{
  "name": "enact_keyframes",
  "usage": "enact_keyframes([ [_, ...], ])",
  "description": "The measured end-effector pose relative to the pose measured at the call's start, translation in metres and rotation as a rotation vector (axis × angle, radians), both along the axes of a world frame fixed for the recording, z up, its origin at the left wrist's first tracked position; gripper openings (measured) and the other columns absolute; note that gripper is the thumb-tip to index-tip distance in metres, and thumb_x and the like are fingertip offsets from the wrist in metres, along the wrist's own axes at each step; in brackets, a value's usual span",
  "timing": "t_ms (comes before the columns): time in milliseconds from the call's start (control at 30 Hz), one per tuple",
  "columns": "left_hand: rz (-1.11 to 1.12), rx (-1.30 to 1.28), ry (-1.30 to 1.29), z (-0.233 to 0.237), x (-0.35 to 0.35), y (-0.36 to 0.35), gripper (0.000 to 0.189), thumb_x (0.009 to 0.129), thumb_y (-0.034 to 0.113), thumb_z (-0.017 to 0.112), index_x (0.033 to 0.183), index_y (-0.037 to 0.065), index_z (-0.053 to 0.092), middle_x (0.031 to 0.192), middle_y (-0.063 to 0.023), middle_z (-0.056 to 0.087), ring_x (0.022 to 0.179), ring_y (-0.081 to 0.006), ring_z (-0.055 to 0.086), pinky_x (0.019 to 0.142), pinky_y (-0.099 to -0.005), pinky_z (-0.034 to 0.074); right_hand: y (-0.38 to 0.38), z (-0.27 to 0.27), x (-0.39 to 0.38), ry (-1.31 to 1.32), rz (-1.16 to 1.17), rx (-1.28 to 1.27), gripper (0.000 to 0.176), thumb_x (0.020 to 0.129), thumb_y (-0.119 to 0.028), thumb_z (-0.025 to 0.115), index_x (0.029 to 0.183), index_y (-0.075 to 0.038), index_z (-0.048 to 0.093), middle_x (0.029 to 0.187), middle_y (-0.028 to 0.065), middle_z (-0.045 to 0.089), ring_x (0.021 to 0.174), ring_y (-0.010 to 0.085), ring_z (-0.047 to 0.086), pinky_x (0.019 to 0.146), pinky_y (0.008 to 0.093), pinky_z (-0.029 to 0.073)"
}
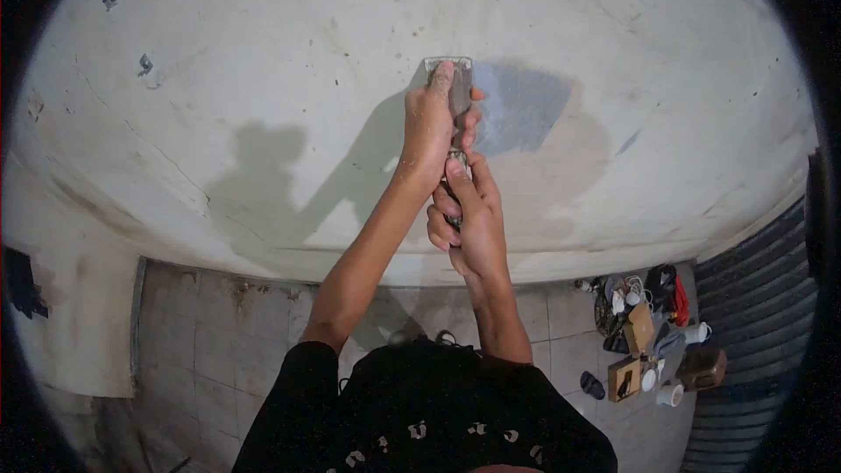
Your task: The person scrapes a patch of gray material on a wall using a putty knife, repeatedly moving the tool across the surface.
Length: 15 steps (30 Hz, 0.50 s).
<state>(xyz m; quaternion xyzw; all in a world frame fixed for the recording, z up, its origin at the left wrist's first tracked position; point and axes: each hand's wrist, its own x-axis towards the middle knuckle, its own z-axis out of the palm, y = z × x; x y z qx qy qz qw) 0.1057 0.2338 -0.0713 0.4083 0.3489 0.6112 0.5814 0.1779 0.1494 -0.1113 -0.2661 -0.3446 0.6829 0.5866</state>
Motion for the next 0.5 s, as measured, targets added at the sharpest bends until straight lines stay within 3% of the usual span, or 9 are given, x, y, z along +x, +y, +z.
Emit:
enact_keyframes([
  [100,0.05,-0.038,-0.009,-0.025,0.008,-0.003,0.054,0.097,0.05,0.044,0.09,-0.002,0.057,0.054,-0.0024,0.044,0.038,-0.0116,0.039,0.036,-0.0262,0.031,-0.005,-0.021,0.003,-0.015,-0.013,-0.046,0.021,0.101,-0.027,0.05,0.115,-0.011,0.046,0.059,-0.005,0.032,0.038,0.0043,0.027,0.035,0.0216,0.022],
  [267,0.026,0.103,0.037,0.012,0.008,0.007,0.055,0.097,0.051,0.043,0.089,-0.001,0.057,0.053,-0.0018,0.045,0.039,-0.0113,0.04,0.037,-0.0266,0.031,0.01,0.006,0.006,0.003,-0.03,0.07,0.02,0.101,-0.025,0.048,0.116,-0.01,0.045,0.059,-0.0053,0.031,0.039,0.0041,0.026,0.035,0.0214,0.022],
  [400,0.049,0.006,0.008,-0.02,0.02,0.002,0.054,0.098,0.05,0.043,0.088,0.0,0.057,0.053,-0.0021,0.046,0.038,-0.0117,0.04,0.037,-0.0258,0.031,-0.003,-0.014,0.015,-0.003,-0.02,-0.047,0.018,0.101,-0.025,0.049,0.112,-0.012,0.046,0.059,-0.0055,0.031,0.039,0.0035,0.025,0.035,0.0213,0.019],
  [500,-0.008,0.001,-0.035,-0.006,0.017,0.004,0.053,0.098,0.05,0.044,0.087,0.0,0.058,0.053,-0.0024,0.047,0.038,-0.012,0.041,0.036,-0.0258,0.032,-0.003,0.002,0.013,-0.008,-0.026,-0.045,0.019,0.1,-0.026,0.05,0.112,-0.013,0.046,0.059,-0.0058,0.031,0.039,0.0034,0.024,0.035,0.0216,0.018],
])
